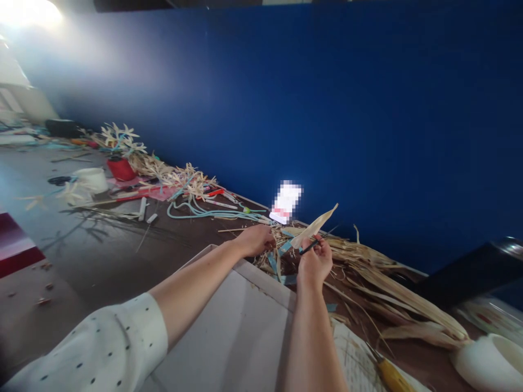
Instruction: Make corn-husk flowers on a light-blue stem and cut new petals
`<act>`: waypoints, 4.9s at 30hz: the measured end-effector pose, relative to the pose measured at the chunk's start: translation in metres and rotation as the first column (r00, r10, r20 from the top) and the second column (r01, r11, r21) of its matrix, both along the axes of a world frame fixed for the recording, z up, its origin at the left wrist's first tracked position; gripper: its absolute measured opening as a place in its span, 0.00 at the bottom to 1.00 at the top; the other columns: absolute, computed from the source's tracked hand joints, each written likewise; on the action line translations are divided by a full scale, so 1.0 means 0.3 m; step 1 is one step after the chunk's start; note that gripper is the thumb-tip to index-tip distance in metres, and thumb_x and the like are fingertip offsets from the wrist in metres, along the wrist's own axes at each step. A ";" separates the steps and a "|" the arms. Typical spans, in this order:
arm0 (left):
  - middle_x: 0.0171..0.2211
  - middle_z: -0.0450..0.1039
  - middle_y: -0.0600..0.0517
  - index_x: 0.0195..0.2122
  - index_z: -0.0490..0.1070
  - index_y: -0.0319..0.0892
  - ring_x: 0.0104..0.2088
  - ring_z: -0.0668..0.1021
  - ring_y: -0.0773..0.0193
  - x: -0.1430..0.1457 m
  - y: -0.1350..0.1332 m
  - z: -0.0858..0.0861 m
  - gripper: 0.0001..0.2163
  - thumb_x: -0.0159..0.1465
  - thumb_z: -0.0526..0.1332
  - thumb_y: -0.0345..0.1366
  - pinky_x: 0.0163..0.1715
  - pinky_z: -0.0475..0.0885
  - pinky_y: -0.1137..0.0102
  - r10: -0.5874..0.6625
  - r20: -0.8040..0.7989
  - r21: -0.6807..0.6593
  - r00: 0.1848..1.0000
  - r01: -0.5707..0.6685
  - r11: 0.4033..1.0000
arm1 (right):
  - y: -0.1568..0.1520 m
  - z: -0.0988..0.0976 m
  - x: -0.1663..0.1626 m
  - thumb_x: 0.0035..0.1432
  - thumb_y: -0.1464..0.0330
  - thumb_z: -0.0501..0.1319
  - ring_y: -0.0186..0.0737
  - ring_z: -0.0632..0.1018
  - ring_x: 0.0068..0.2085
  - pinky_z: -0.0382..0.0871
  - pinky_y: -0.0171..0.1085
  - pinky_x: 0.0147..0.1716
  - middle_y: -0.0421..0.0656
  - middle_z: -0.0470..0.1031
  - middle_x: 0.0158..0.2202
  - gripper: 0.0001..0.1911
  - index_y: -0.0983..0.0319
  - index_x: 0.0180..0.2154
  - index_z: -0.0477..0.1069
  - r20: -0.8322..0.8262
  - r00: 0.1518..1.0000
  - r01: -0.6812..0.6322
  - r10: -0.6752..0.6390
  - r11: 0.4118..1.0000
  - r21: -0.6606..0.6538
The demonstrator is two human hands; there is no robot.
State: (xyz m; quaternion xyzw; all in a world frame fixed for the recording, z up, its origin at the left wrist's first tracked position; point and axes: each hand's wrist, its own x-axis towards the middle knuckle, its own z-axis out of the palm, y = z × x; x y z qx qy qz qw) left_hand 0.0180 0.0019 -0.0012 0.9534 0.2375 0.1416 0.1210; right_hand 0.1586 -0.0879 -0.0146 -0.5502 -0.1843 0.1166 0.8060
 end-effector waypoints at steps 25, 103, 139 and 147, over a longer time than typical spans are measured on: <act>0.38 0.71 0.48 0.40 0.77 0.48 0.44 0.71 0.58 0.063 -0.067 -0.005 0.11 0.60 0.56 0.32 0.40 0.66 0.69 -0.063 -0.087 0.350 0.994 0.090 0.932 | 0.002 0.000 -0.001 0.37 0.69 0.65 0.28 0.68 0.20 0.60 0.26 0.16 0.35 0.69 0.23 0.18 0.62 0.35 0.70 -0.041 0.999 -0.020 0.021 1.000 0.015; 0.21 0.67 0.56 0.36 0.74 0.39 0.20 0.66 0.73 -0.161 -0.214 0.035 0.11 0.55 0.58 0.39 0.20 0.60 0.77 0.608 0.571 -0.750 0.551 0.051 0.659 | -0.055 0.079 -0.173 0.39 0.61 0.71 0.29 0.68 0.20 0.60 0.28 0.17 0.36 0.70 0.24 0.25 0.62 0.41 0.70 0.093 0.926 -0.361 0.365 0.931 -0.050; 0.18 0.68 0.56 0.24 0.70 0.37 0.18 0.69 0.73 -0.135 -0.188 0.071 0.05 0.49 0.66 0.31 0.19 0.66 0.77 0.817 0.470 -0.863 0.333 0.367 0.347 | -0.072 0.175 -0.239 0.39 0.59 0.71 0.33 0.72 0.25 0.61 0.28 0.18 0.41 0.74 0.27 0.26 0.62 0.41 0.71 0.058 0.874 -0.461 0.483 0.860 -0.218; 0.18 0.69 0.55 0.24 0.69 0.37 0.18 0.71 0.72 -0.116 -0.169 0.042 0.05 0.49 0.65 0.30 0.21 0.70 0.75 0.858 0.459 -0.851 0.232 0.390 0.350 | -0.127 0.228 -0.292 0.41 0.54 0.68 0.34 0.72 0.25 0.51 0.27 0.14 0.44 0.74 0.27 0.24 0.63 0.37 0.73 0.101 0.856 -0.433 0.507 0.810 -0.395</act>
